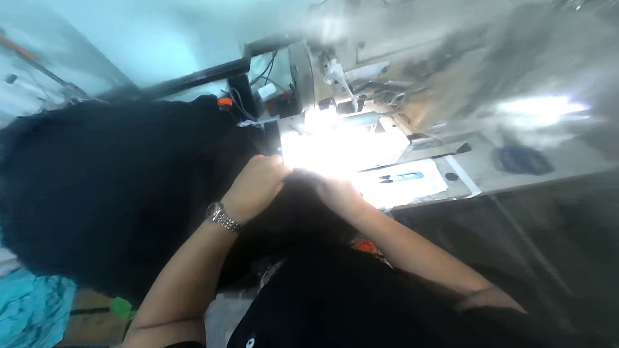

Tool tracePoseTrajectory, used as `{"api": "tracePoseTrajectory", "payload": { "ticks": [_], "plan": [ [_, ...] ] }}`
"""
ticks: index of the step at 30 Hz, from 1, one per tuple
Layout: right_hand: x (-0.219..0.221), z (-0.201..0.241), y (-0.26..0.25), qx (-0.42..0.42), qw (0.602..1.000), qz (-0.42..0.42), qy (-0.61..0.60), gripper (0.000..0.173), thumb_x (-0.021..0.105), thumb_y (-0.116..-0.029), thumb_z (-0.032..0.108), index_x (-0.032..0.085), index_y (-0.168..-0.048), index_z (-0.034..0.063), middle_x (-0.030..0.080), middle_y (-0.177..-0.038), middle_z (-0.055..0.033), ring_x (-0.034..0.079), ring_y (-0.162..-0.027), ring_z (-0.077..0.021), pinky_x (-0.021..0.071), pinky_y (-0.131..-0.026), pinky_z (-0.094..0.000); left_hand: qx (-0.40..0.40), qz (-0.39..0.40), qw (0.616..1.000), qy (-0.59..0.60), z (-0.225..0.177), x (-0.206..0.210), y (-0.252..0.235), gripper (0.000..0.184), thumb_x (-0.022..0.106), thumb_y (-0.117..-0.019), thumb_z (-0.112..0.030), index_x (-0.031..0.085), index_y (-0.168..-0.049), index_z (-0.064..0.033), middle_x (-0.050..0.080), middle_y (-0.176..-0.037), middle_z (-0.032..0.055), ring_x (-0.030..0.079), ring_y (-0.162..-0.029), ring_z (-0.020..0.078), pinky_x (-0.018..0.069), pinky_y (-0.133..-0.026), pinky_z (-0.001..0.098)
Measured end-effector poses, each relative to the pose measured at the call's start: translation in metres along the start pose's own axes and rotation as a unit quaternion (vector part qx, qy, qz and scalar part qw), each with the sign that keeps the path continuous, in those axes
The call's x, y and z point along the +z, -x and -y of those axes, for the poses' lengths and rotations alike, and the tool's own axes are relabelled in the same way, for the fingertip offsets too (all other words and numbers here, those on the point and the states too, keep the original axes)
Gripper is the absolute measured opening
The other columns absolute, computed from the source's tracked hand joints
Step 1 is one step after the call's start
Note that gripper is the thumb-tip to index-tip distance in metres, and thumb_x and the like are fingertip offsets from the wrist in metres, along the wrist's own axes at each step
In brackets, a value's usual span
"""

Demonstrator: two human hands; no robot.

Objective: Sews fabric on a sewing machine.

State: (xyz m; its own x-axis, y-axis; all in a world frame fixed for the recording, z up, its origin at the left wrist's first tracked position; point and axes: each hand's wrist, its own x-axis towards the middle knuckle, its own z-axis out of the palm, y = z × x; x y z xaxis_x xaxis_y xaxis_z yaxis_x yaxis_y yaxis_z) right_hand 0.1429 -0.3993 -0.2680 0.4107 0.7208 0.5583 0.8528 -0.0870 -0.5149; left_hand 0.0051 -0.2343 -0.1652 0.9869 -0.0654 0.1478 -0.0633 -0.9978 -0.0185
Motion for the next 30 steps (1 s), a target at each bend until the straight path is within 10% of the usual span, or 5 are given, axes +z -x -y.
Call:
{"api": "tracePoseTrajectory", "payload": {
  "ticks": [8, 14, 23, 26, 30],
  "plan": [
    [-0.025, 0.013, -0.008, 0.222, 0.935, 0.094, -0.26, 0.019, 0.063, -0.1029, 0.02, 0.075, -0.114, 0.009, 0.074, -0.092, -0.0013, 0.067, -0.079, -0.0044, 0.0567, -0.075, -0.027, -0.129, -0.081, 0.96, 0.234, -0.002, 0.009, -0.024, 0.015, 0.053, -0.1032, -0.004, 0.066, -0.109, -0.0015, 0.069, -0.101, 0.013, 0.068, -0.092, 0.0227, 0.0573, -0.082, 0.0421],
    [-0.03, 0.006, -0.012, 0.32, 0.878, 0.132, -0.331, 0.034, 0.058, -0.1052, 0.036, 0.07, -0.125, 0.0113, 0.075, -0.105, -0.0045, 0.07, -0.097, -0.0104, 0.0565, -0.09, -0.0369, -0.167, -0.137, 0.945, 0.246, -0.001, 0.03, -0.05, 0.01, 0.059, -0.1023, -0.012, 0.066, -0.107, -0.006, 0.07, -0.09, 0.0094, 0.069, -0.08, 0.0204, 0.0581, -0.072, 0.0425],
    [-0.016, -0.023, -0.007, 0.25, 0.936, 0.027, -0.247, 0.022, 0.061, -0.1033, 0.023, 0.072, -0.096, 0.0062, 0.068, -0.077, 0.0005, 0.064, -0.07, -0.0022, 0.0549, -0.068, -0.0229, -0.185, -0.112, 0.96, 0.177, 0.017, 0.053, -0.083, 0.016, 0.066, -0.0987, -0.019, 0.073, -0.108, -0.0081, 0.075, -0.096, 0.0102, 0.073, -0.089, 0.0264, 0.0587, -0.08, 0.0525],
    [-0.025, -0.028, 0.0, 0.185, 0.975, 0.071, -0.105, 0.029, 0.05, -0.1056, 0.015, 0.076, -0.118, 0.0098, 0.076, -0.101, -0.0081, 0.072, -0.096, -0.0157, 0.0573, -0.089, -0.0379, -0.223, -0.066, 0.961, 0.149, 0.018, 0.057, -0.093, 0.016, 0.069, -0.0966, -0.024, 0.074, -0.099, -0.0092, 0.074, -0.091, 0.0106, 0.072, -0.085, 0.0286, 0.0583, -0.075, 0.0544],
    [-0.032, -0.033, -0.006, 0.102, 0.99, 0.039, 0.089, 0.022, 0.057, -0.1002, 0.012, 0.078, -0.102, 0.0078, 0.075, -0.084, -0.0132, 0.074, -0.081, -0.0319, 0.0596, -0.069, -0.0527, -0.249, -0.071, 0.957, 0.126, 0.023, 0.07, -0.121, 0.022, 0.068, -0.0945, -0.024, 0.076, -0.105, -0.0056, 0.074, -0.102, 0.0152, 0.072, -0.098, 0.0324, 0.0572, -0.085, 0.0549]
  ]
}}
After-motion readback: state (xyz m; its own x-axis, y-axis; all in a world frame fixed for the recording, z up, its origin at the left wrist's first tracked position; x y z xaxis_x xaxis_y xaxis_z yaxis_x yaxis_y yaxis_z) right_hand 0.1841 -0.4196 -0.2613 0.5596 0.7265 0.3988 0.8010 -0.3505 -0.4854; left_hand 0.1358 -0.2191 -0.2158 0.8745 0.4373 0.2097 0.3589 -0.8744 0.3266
